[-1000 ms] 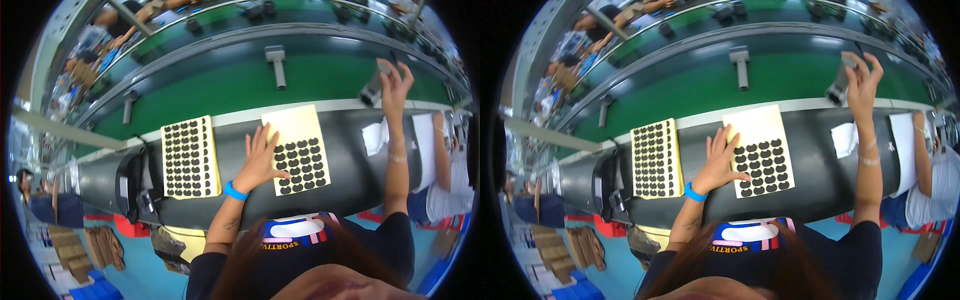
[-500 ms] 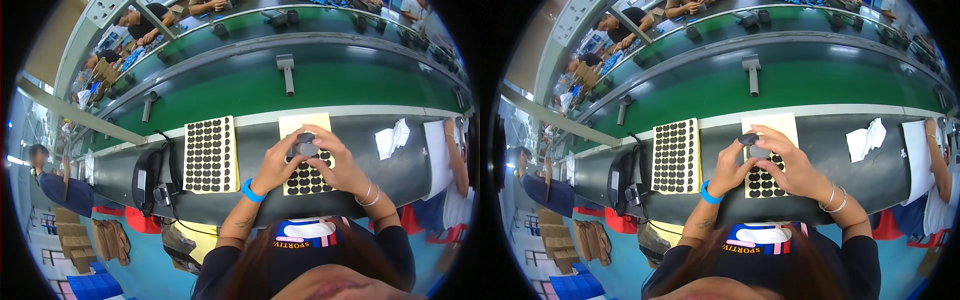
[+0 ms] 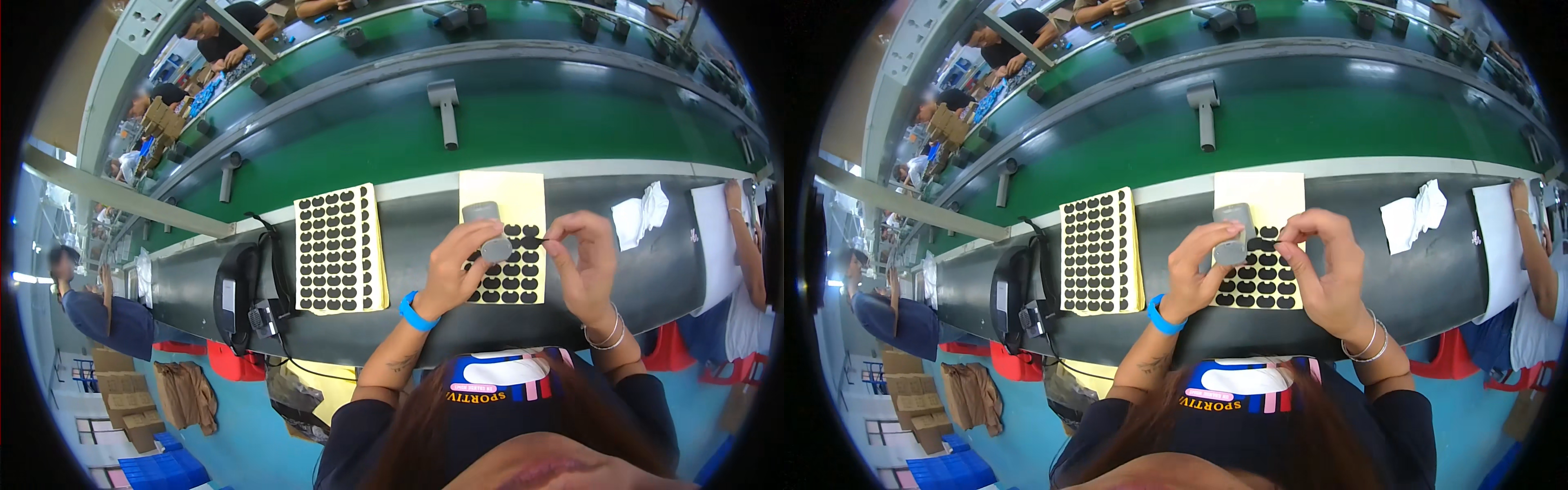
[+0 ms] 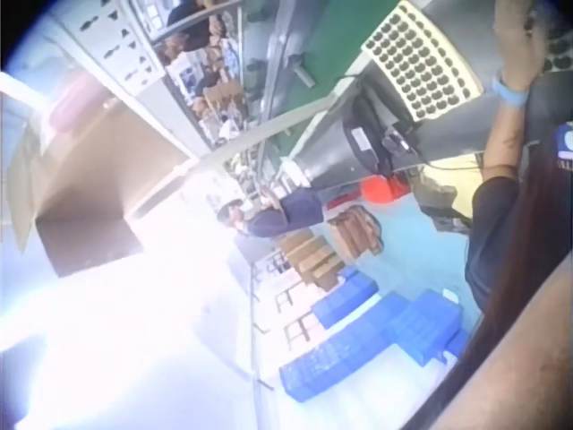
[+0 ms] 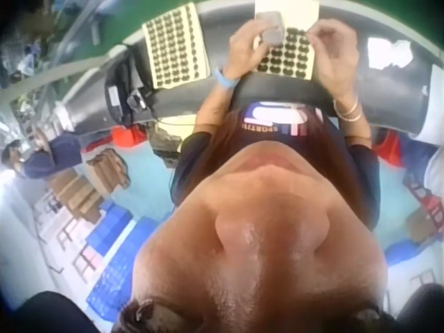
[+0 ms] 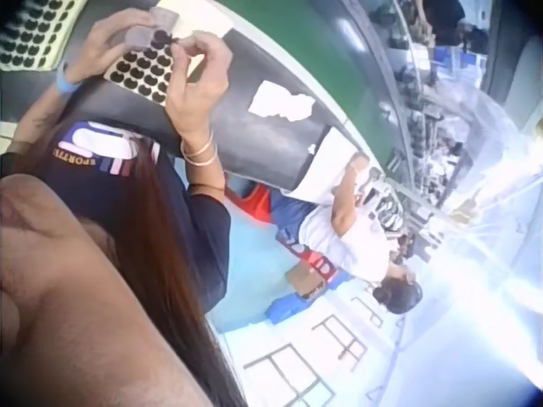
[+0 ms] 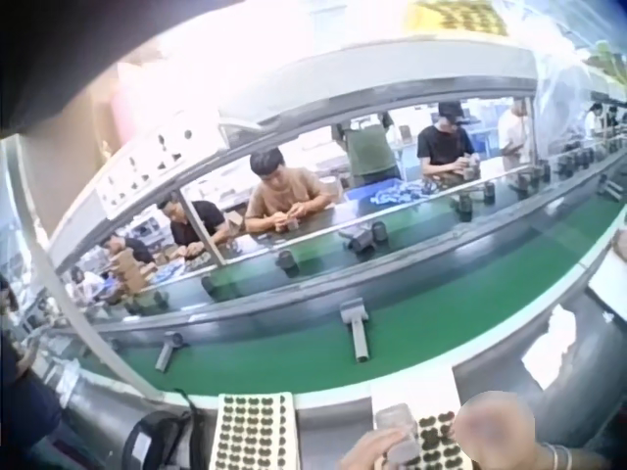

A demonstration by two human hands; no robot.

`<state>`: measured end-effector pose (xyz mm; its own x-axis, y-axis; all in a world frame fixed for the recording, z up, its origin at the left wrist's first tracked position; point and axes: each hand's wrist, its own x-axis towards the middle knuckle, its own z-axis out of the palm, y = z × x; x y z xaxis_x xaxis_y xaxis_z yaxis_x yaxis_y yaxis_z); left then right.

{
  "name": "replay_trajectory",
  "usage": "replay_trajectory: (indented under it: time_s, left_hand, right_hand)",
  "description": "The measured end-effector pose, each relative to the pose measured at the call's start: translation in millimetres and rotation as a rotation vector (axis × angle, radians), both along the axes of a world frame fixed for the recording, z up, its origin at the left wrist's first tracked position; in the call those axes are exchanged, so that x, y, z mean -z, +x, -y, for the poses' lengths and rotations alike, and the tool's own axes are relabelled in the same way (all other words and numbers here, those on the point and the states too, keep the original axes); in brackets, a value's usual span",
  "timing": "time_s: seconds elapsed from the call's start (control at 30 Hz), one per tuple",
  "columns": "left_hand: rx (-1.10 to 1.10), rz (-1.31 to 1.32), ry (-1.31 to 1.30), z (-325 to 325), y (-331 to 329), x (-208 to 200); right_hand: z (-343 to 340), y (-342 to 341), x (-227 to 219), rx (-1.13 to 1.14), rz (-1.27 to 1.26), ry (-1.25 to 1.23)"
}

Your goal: Cleaning and assembling small cylindrical electronic components at a manual assembly station.

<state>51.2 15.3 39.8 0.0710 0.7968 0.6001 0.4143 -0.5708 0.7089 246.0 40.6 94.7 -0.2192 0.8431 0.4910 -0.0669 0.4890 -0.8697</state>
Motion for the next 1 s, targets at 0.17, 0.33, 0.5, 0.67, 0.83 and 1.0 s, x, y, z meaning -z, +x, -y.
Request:
replay_trajectory:
  time_s: [0.17, 0.33, 0.5, 0.67, 0.83, 1.0]
  left_hand:
    - [-0.056, 0.09, 0.006, -2, 2, 2]
    - [-0.014, 0.018, 0.036, -6, 0, -11]
    - [-0.069, -0.075, 0.025, 0, -1, -19]
    - [0.095, 0.094, -0.156, 6, -1, -20]
    - [0.221, 0.25, -0.282, 7, -2, -19]
    - [0.301, 0.353, -0.341, 7, -3, -20]
  right_hand:
    - [-3, 8, -6, -0.025, 0.227, 0.08]
    - [-1, 3, -7, -0.034, 0.119, -0.048]
    - [4, 1, -6, -0.139, 0.056, -0.259]
    - [5, 1, -6, -0.158, 0.115, -0.214]
    - [8, -3, -10, -0.158, 0.097, -0.3]
    - [6, -4, -12, -0.189, 0.122, -0.313]
